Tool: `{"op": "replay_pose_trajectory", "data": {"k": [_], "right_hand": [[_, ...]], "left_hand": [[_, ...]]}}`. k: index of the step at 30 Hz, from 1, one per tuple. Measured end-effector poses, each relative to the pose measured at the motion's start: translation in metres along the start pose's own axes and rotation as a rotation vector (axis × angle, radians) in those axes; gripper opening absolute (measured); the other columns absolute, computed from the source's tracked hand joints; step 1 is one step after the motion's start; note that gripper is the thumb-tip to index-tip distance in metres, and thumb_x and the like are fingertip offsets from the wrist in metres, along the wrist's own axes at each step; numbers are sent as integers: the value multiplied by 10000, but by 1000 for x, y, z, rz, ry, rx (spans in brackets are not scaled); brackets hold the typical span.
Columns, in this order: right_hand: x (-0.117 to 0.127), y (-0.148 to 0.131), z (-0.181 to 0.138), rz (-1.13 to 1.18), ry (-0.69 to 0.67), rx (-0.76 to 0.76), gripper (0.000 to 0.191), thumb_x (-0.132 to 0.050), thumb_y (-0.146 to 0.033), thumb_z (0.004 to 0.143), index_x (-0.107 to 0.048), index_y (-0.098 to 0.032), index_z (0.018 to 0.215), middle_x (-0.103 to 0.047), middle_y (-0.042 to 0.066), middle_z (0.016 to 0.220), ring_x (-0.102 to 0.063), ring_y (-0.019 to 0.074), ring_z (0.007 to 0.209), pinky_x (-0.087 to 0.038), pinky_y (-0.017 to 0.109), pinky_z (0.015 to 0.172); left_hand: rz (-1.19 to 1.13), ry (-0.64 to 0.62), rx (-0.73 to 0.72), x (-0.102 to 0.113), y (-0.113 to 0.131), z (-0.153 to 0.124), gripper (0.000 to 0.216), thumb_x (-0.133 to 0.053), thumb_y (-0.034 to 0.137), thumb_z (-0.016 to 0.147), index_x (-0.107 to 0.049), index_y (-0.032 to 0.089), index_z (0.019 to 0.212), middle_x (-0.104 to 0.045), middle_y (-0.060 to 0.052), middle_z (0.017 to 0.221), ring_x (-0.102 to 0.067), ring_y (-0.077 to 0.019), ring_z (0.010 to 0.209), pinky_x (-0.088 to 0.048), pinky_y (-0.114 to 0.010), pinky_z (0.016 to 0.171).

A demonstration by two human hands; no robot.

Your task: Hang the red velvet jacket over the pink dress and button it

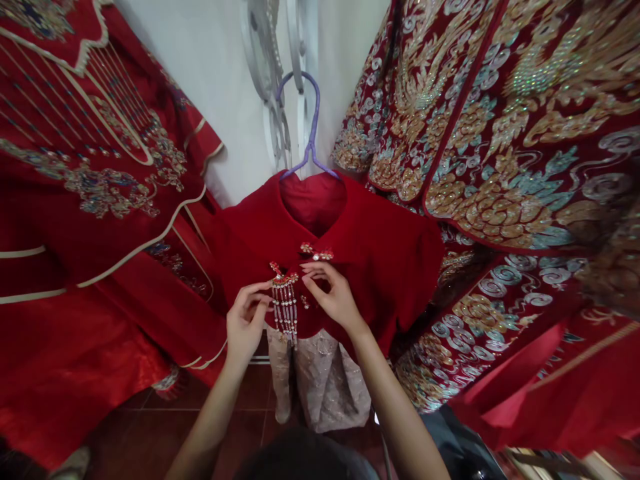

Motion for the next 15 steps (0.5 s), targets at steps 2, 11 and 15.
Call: {"op": "replay_pose_trajectory", "data": {"k": [2, 11, 15], "right_hand": [[-2, -2, -1, -64, 29, 5, 234, -606, -338, 878, -640, -203, 1066, -687, 55, 988, -649, 158, 910, -533, 350, 869], [-29, -14, -14, -249, 73, 63, 153, -662, -282, 833, -610, -195, 948, -618, 46, 925, -605, 155, 842, -541, 313, 778], [-29, -14, -16, -177, 90, 33, 117, -671, -291, 832, -608, -198, 866, -633, 18, 843, -619, 141, 785, -545, 296, 762]], "left_hand": [[97, -23, -58, -3, 4, 4, 263, -555, 248, 869, -632, 200, 1116, -573, -69, 1119, -594, -122, 852, -521, -225, 719], [191, 60, -158, -11, 13, 9, 210, -622, 264, 857, -642, 196, 1055, -532, -52, 1043, -572, -113, 832, -540, -214, 696], [147, 69, -155, -12, 15, 11, 158, -627, 283, 861, -644, 187, 986, -567, -50, 1028, -593, -118, 854, -545, -221, 723]]}}
Point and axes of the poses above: each hand's wrist, its own z-axis towards the middle knuckle, its own x-axis out of the back of the hand, y = z × x, the point moved 3 cm from there along z, towards the middle knuckle
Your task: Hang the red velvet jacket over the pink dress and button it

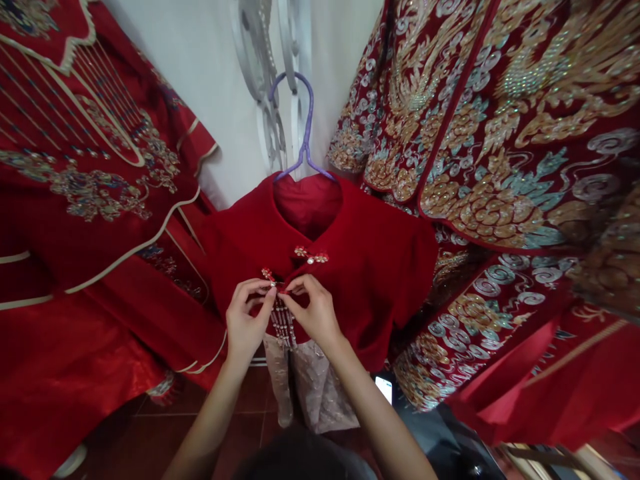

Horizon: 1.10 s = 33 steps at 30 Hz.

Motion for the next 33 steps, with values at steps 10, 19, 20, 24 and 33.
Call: {"op": "replay_pose_trajectory", "data": {"k": [10, 19, 20, 24, 33], "right_hand": [[6, -7, 3, 172, 14, -64, 166, -706, -330, 802, -632, -199, 870, -672, 8, 827, -652, 129, 762, -568, 275, 743], [8, -4, 7, 169, 40, -55, 152, -695, -307, 810, -611, -205, 885, -670, 7, 853, -666, 133, 782, -576, 280, 753], [8, -4, 8, 171, 32, -54, 150, -692, -308, 813, -612, -204, 884, -668, 6, 852, -666, 132, 783, -577, 280, 753], [9, -6, 7, 167, 3, -57, 154, -692, -321, 812, -623, -199, 874, -669, 9, 847, -664, 133, 785, -579, 282, 758], [2, -6, 6, 170, 79, -82, 156, -691, -318, 813, -623, -202, 892, -673, 10, 868, -667, 128, 810, -582, 261, 751]], "left_hand": [[-94, 22, 5, -2, 0, 3, 181, -700, 262, 806, -624, 178, 948, -597, -40, 983, -610, -121, 872, -541, -204, 702], [-116, -131, 5, -7, 4, 2, 287, -684, 250, 815, -621, 205, 1092, -651, -49, 1005, -642, -125, 861, -567, -221, 718], [-110, -120, 7, -7, 5, 1, 280, -678, 253, 821, -632, 203, 1092, -658, -53, 1009, -647, -129, 869, -572, -225, 728], [-140, -61, 30, -5, 4, -1, 306, -674, 258, 826, -649, 184, 1122, -688, -71, 1083, -670, -153, 955, -584, -261, 816], [-118, -27, 55, -4, 0, -1, 257, -670, 266, 834, -719, 193, 1076, -739, -43, 1078, -712, -166, 938, -586, -297, 884]]}}
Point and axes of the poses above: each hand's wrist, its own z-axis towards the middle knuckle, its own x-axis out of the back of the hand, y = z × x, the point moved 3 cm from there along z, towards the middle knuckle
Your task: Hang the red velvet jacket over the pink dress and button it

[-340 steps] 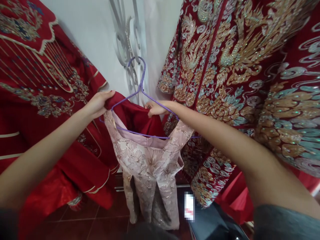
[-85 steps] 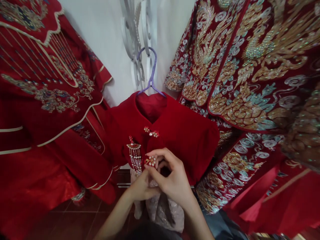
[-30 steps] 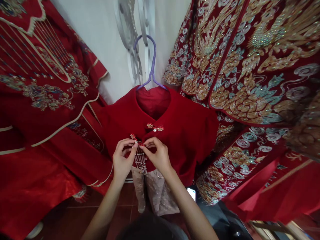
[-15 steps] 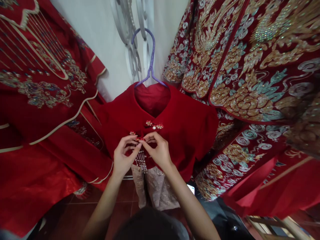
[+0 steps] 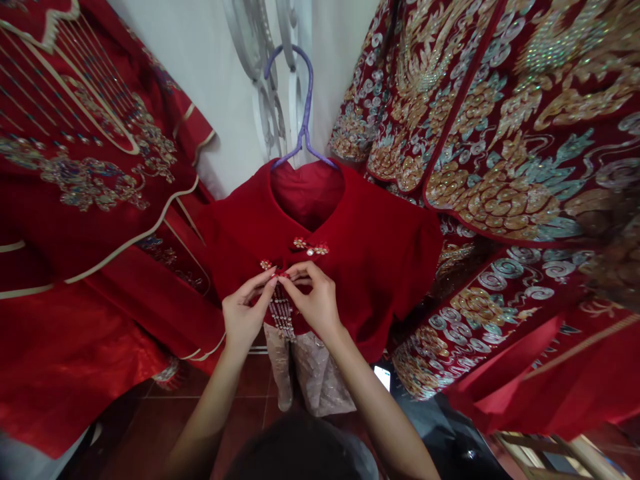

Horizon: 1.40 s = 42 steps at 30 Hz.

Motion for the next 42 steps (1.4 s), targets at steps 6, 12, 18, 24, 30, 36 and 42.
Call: {"op": "replay_pose_trajectory", "data": {"k": [6, 12, 18, 24, 30, 36, 42], "right_hand": [[-4, -2, 0, -11, 20, 5, 151, -654, -330, 844, -648, -208, 934, -674, 23, 900, -665, 137, 843, -592, 275, 777], [-3, -9, 1, -56, -21, 49, 164, -614, -321, 873, -669, -211, 982, -693, 39, 962, -678, 144, 882, -591, 274, 801], [32, 7, -13, -93, -327, -206, 250, -544, -325, 908, -656, -239, 1115, -722, 34, 1054, -699, 152, 930, -582, 297, 829], [34, 43, -44, -342, -254, -216, 183, -581, -253, 846, -641, -192, 1007, -698, 71, 973, -677, 174, 866, -571, 338, 806], [29, 48, -47, -254, -166, -244, 229, -653, -256, 796, -601, -192, 1010, -682, 36, 876, -667, 152, 795, -556, 316, 790], [29, 44, -51, -225, -144, -268, 177, -663, -323, 799, -670, -193, 919, -713, 41, 859, -679, 162, 777, -555, 320, 786], [27, 41, -58, -217, -65, -276, 169, -686, -356, 781, -698, -201, 845, -727, 33, 799, -688, 170, 723, -567, 309, 736]], "left_hand": [[28, 5, 10, 1, 0, 0, 248, -647, 272, 850, -720, 189, 1072, -749, -40, 1048, -723, -165, 897, -591, -304, 873], [-29, -6, 20, 2, -3, 5, 168, -665, 259, 835, -681, 173, 978, -745, -49, 951, -712, -149, 887, -583, -261, 823], [-163, 182, 112, -2, -21, -31, 125, -607, 262, 875, -563, 176, 954, -715, -78, 990, -702, -167, 930, -566, -320, 869], [0, -53, 229, -34, -50, -86, 357, -521, 222, 899, -497, 201, 1255, -578, -117, 1282, -579, -190, 1196, -482, -373, 1029], [-58, -59, 297, -41, -53, -83, 331, -534, 219, 868, -516, 186, 1197, -629, -119, 1198, -628, -188, 1121, -548, -320, 920], [-90, -65, 333, -28, -55, -78, 270, -626, 286, 842, -621, 162, 1082, -716, -103, 1063, -695, -192, 992, -565, -334, 898], [-46, -31, 286, -20, -53, -84, 290, -683, 336, 820, -683, 179, 1064, -726, -83, 1049, -708, -188, 937, -573, -345, 895]]}}
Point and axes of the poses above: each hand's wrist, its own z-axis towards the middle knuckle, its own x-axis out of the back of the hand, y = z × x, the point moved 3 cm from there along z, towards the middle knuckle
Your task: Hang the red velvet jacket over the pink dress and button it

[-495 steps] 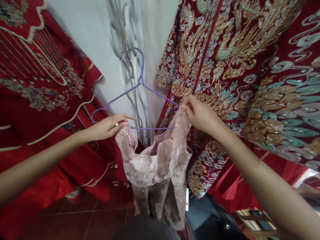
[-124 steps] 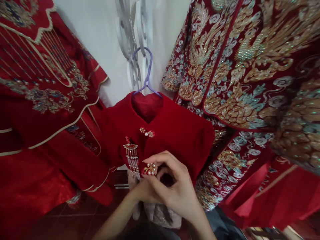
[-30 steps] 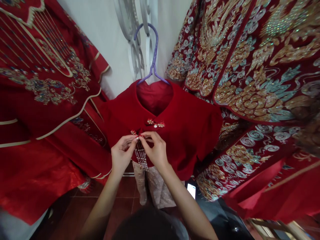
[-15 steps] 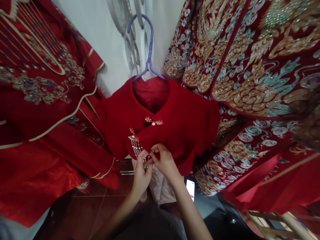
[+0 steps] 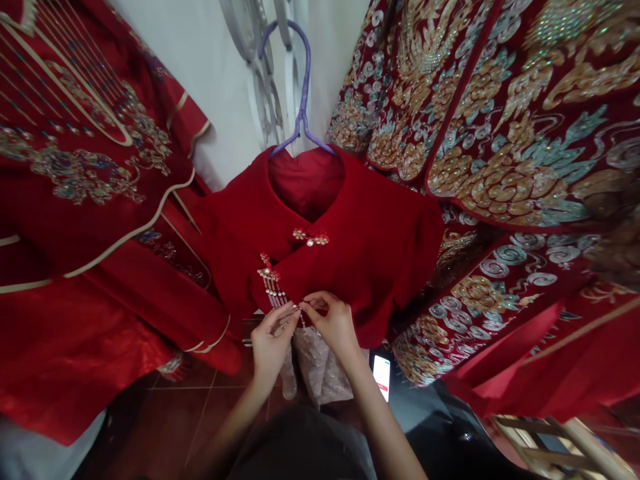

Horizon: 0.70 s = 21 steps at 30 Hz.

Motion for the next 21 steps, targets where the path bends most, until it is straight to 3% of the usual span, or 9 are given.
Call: {"op": "replay_pose_trajectory", "data": {"k": [9, 14, 21], "right_hand": [[0, -3, -8, 60, 58, 27, 214, -674, -406, 810, -680, -204, 882, -724, 37, 846, -693, 174, 780, -564, 314, 788], [-1, -5, -9, 44, 23, 51, 197, -658, -393, 826, -683, -208, 891, -721, 41, 865, -689, 172, 790, -558, 318, 801], [-1, 1, -8, 135, -9, 24, 219, -682, -405, 811, -676, -203, 895, -716, 38, 863, -684, 170, 802, -555, 310, 802]], "left_hand": [[67, 30, -82, 4, 21, 6, 249, -694, 335, 809, -701, 168, 994, -729, -75, 966, -712, -171, 851, -586, -301, 810], [127, 29, -142, 7, 23, 7, 207, -683, 334, 818, -712, 176, 949, -727, -62, 911, -706, -161, 796, -584, -286, 766], [66, -5, -120, 6, 23, 7, 252, -712, 314, 794, -700, 162, 995, -725, -75, 944, -708, -166, 805, -586, -293, 782]]}}
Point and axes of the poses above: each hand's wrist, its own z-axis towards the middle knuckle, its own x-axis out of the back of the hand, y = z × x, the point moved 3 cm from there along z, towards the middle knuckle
